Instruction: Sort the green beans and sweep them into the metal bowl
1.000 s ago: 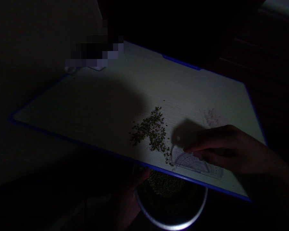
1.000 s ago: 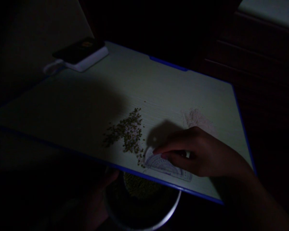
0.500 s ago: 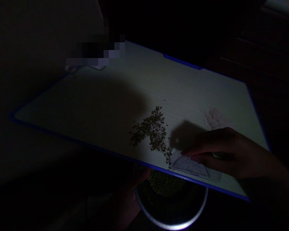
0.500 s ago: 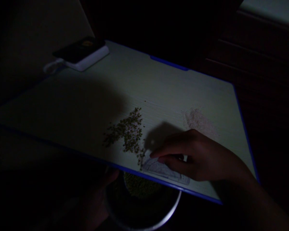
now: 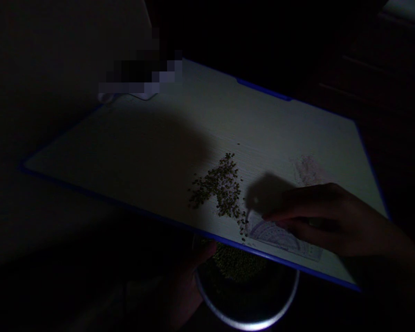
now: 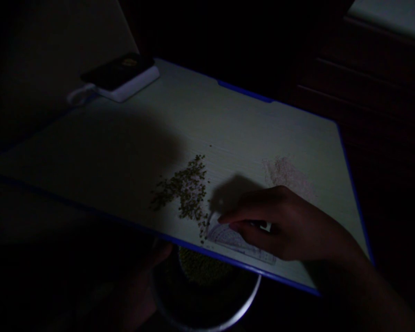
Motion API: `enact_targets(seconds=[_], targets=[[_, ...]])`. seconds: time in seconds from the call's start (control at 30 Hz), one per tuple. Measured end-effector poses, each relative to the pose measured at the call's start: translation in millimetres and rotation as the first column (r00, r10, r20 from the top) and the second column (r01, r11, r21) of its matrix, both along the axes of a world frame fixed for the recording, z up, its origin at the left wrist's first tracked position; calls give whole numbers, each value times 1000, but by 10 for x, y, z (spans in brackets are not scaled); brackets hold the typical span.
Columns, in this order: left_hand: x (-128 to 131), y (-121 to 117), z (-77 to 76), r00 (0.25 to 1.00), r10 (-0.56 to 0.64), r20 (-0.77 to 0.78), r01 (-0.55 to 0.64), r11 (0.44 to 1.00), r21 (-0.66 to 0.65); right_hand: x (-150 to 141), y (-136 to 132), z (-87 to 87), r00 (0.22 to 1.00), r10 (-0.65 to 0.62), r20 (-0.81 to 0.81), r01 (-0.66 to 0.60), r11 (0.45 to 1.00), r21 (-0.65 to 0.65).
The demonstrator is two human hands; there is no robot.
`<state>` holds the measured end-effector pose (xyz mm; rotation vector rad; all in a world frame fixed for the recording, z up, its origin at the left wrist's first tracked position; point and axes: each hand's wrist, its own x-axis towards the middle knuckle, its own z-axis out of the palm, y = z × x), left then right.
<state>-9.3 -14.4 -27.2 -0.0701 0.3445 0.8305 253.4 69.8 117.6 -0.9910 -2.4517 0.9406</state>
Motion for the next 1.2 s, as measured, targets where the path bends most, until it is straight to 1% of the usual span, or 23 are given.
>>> enact_targets(seconds=[0.13,0.23,0.3,0.4,0.47,0.57,0.63,0.7,0.77,0.9,1.0,1.03,1.13,1.2], targets=[[17,27,69,998,-13,-57,12,1000,-22,-22,7,-32,1000,20,-10,-20,1000,21],[34,48,107,997,-31,-69,30,999,-13,-38,7,-74,998,44,-38,-44,999,5],[27,40,79,996,-43,-82,42,999,-13,-40,4,-82,998,43,-51,-44,999,-6],[0,6,-5,991,-26,-130,22,999,-32,-29,-2,-57,999,28,-46,-28,1000,-6],[-3,-3,-29,992,-7,-124,2,999,-39,-24,-7,-32,999,25,-33,-25,1000,-11],[29,20,20,994,44,-103,-45,999,-9,-34,-18,-12,998,43,-37,-44,999,-31],[53,43,73,998,27,-61,-25,999,25,-51,-22,-15,997,63,-48,-65,997,-44],[62,53,109,999,-13,-30,14,1000,25,-65,-23,-26,996,78,-47,-80,996,-47],[58,54,123,998,-32,-45,32,999,5,-67,-20,-38,996,78,-36,-79,996,-43],[53,62,133,997,-35,-64,35,999,0,-16,-10,-45,998,62,-26,-63,997,-33],[60,72,141,999,0,-41,1,1000,22,33,-5,-26,1000,31,-4,-31,999,12],[60,70,138,1000,-7,-23,7,1000,23,39,-4,-18,1000,24,1,-24,999,23],[41,47,102,998,-54,17,54,998,11,13,-9,-5,999,32,-6,-32,999,12],[22,24,62,999,-47,-5,47,999,-3,-25,-12,-14,999,48,-18,-49,999,-15]])
